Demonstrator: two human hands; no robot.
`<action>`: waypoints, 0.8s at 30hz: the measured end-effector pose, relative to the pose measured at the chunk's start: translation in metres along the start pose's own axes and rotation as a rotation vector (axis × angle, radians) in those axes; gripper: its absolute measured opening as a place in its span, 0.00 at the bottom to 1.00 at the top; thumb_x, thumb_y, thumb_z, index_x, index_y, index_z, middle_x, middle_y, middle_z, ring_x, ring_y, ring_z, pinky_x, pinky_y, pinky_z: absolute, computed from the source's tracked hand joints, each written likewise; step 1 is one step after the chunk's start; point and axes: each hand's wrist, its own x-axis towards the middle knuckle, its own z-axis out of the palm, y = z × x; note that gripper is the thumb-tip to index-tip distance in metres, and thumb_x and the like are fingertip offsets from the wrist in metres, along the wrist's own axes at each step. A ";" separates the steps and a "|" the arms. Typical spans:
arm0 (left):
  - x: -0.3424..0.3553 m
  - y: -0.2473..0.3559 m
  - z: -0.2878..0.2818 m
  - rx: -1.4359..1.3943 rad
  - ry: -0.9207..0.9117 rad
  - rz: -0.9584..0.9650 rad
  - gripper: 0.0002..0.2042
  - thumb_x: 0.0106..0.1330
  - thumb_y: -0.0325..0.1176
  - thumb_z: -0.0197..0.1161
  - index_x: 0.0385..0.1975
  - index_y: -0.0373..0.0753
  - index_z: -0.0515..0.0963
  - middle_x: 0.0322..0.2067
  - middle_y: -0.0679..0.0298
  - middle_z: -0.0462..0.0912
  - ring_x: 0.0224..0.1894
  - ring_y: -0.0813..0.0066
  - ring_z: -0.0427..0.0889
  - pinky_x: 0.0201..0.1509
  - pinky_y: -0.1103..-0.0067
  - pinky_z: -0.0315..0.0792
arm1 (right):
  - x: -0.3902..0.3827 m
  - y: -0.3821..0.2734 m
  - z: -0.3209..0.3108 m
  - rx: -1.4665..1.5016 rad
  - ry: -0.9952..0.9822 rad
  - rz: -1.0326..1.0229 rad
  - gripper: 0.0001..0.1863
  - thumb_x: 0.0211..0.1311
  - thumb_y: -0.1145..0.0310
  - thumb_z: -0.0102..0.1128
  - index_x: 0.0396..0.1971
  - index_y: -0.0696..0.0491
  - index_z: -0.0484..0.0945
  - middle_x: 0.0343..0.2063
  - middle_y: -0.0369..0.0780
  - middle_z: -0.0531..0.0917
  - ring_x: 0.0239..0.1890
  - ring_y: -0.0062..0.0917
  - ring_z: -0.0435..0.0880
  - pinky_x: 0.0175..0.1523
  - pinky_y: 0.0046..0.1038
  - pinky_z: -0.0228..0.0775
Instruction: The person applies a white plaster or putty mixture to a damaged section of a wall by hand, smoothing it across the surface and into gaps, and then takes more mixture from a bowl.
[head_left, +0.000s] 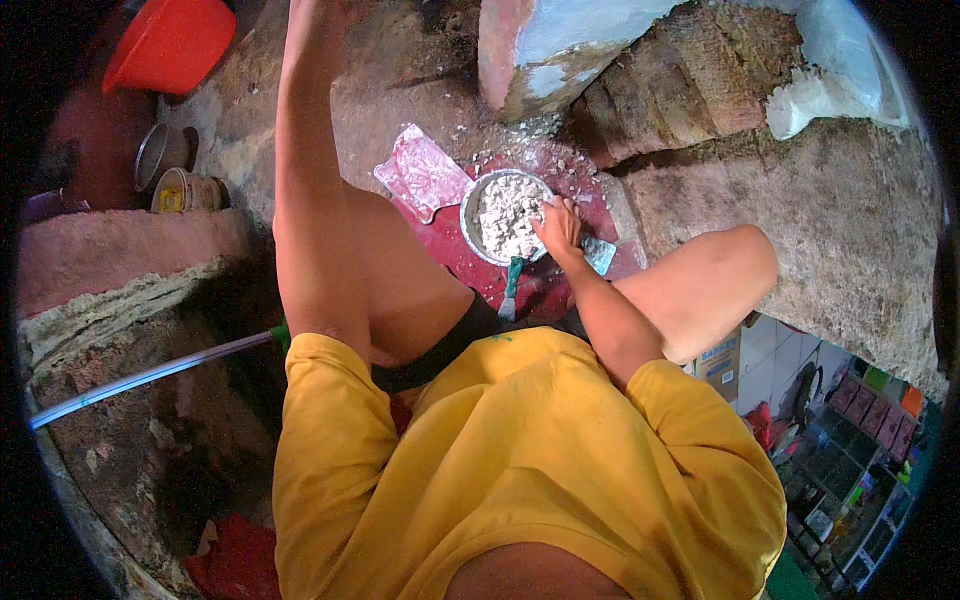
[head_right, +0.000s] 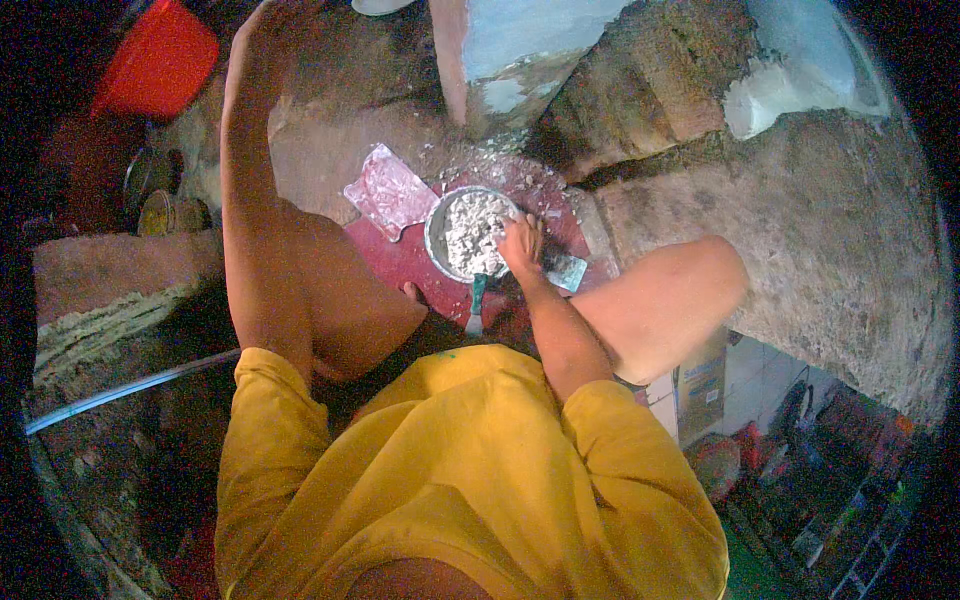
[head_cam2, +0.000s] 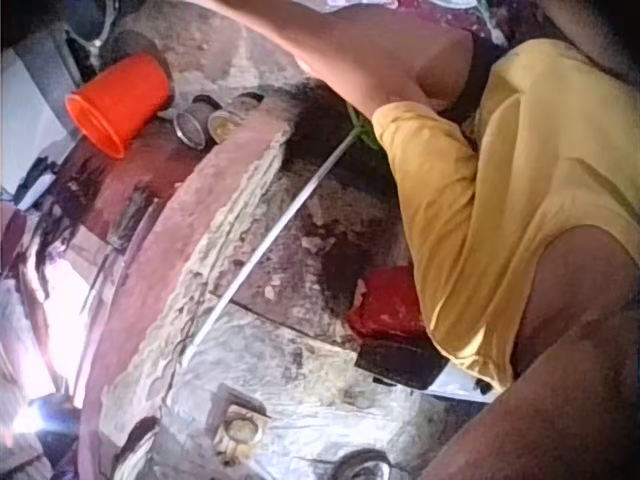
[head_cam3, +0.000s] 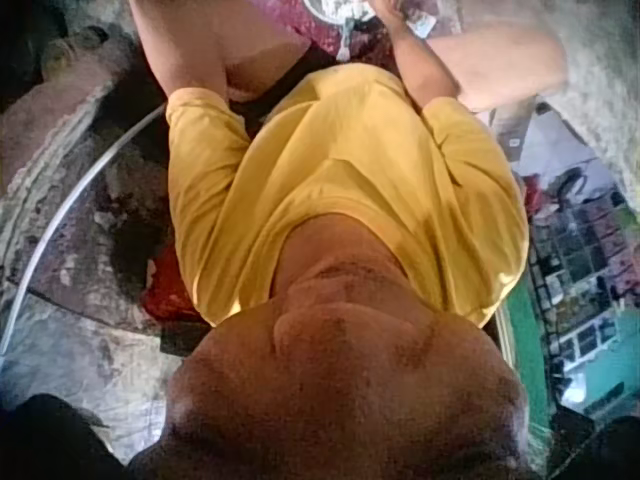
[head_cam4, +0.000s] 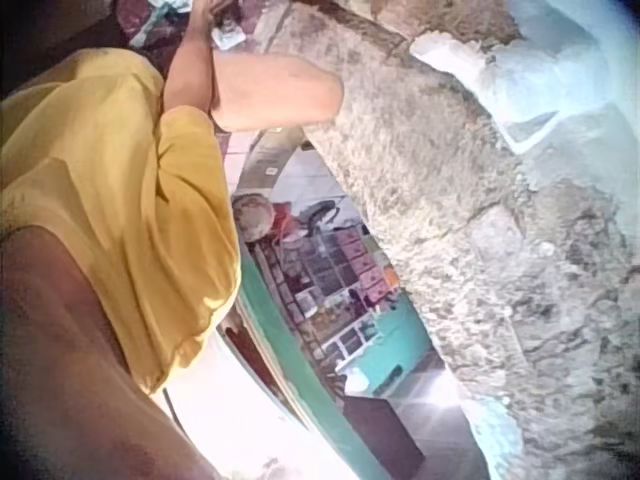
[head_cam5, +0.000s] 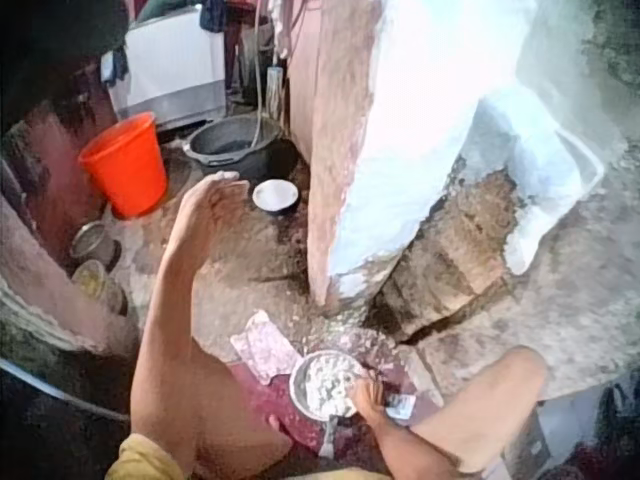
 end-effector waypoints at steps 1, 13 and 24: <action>-0.001 0.002 -0.002 -0.013 0.008 -0.006 0.18 0.67 0.43 0.47 0.46 0.36 0.72 0.43 0.58 0.78 0.45 0.69 0.77 0.51 0.73 0.69 | -0.001 -0.002 0.000 -0.022 0.000 -0.055 0.16 0.44 0.60 0.67 0.35 0.50 0.82 0.35 0.40 0.76 0.44 0.35 0.72 0.47 0.36 0.63; 0.002 0.008 -0.003 -0.017 0.029 -0.003 0.18 0.66 0.43 0.48 0.46 0.36 0.72 0.42 0.57 0.78 0.44 0.69 0.77 0.50 0.75 0.70 | 0.000 -0.003 0.020 -0.166 -0.015 -0.176 0.17 0.45 0.59 0.64 0.38 0.49 0.81 0.34 0.38 0.77 0.42 0.30 0.71 0.47 0.36 0.58; 0.002 -0.005 -0.016 0.158 0.011 0.014 0.18 0.67 0.41 0.47 0.52 0.37 0.70 0.48 0.62 0.77 0.50 0.73 0.75 0.55 0.77 0.67 | 0.013 -0.007 0.022 -0.103 -0.081 -0.090 0.10 0.46 0.63 0.63 0.29 0.49 0.83 0.35 0.39 0.79 0.44 0.31 0.72 0.50 0.39 0.56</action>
